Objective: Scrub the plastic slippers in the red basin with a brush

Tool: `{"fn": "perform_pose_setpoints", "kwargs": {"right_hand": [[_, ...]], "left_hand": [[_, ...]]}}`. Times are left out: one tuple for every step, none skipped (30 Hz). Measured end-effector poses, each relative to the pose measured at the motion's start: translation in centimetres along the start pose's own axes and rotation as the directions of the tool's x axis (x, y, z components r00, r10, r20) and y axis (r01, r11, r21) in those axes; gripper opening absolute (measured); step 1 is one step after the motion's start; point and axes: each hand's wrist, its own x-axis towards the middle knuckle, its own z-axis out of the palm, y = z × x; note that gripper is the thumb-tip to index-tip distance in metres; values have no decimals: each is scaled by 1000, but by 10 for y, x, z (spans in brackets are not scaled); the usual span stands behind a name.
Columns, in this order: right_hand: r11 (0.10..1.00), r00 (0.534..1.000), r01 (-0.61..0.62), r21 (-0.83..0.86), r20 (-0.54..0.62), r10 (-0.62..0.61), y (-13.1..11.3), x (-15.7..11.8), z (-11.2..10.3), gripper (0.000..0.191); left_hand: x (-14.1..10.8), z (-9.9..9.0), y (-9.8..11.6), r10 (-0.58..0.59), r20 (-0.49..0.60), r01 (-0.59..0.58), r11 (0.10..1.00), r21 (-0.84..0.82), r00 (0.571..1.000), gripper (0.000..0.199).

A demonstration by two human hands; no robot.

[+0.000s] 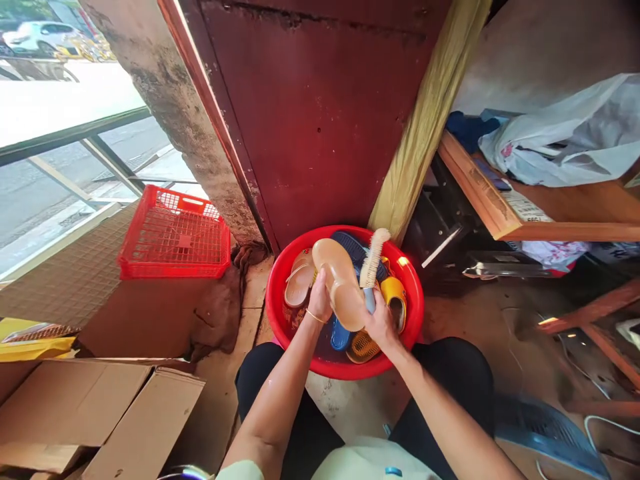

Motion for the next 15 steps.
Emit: {"fn": "perform_pose_setpoints", "kwargs": {"right_hand": [[999,1000,-22,26,-19,22,7,3,-4,47],[997,998,-47,60,-28,49,14,7,-10,46],[993,997,-72,90,-32,75,22,13,-17,47],[990,994,-98,106,-36,103,30,20,-25,48],[989,991,-118,90,-53,123,38,27,-33,49],[989,987,-135,54,-83,139,45,36,-41,51],[989,982,-146,7,-120,146,53,43,-48,52],[987,977,-154,-41,-158,146,60,50,-53,52],[983,972,-162,-83,-185,145,67,56,-57,53],[979,971,-170,-111,-189,147,75,60,-60,54],[976,973,-178,-129,-173,155,81,63,-62,55],[973,976,-185,-136,-141,165,88,63,-62,55],[972,979,-187,-139,-105,174,93,62,-62,55],[973,981,-185,-141,-79,175,98,59,-61,55],[974,984,-175,-147,-69,166,101,55,-61,56]], "left_hand": [[1,-1,2,22,49,-23,999,22,999,68],[3,-5,5,51,85,-58,995,84,995,64],[6,-11,8,89,88,-104,977,185,992,59],[9,-19,13,140,49,-149,937,316,989,53],[14,-28,18,210,-17,-178,869,461,978,48],[19,-39,24,310,-125,-178,782,597,942,45],[23,-51,28,389,-214,-133,694,708,896,43],[28,-62,32,437,-279,-54,610,791,855,43],[31,-73,34,455,-338,50,536,843,824,45],[33,-82,35,439,-379,146,476,867,815,47],[35,-90,34,403,-406,224,427,876,820,50],[35,-96,31,354,-424,281,389,877,834,54],[35,-101,27,298,-434,318,368,874,850,59],[34,-105,21,243,-448,345,369,863,860,66],[32,-108,16,193,-467,370,389,844,863,74]]}}
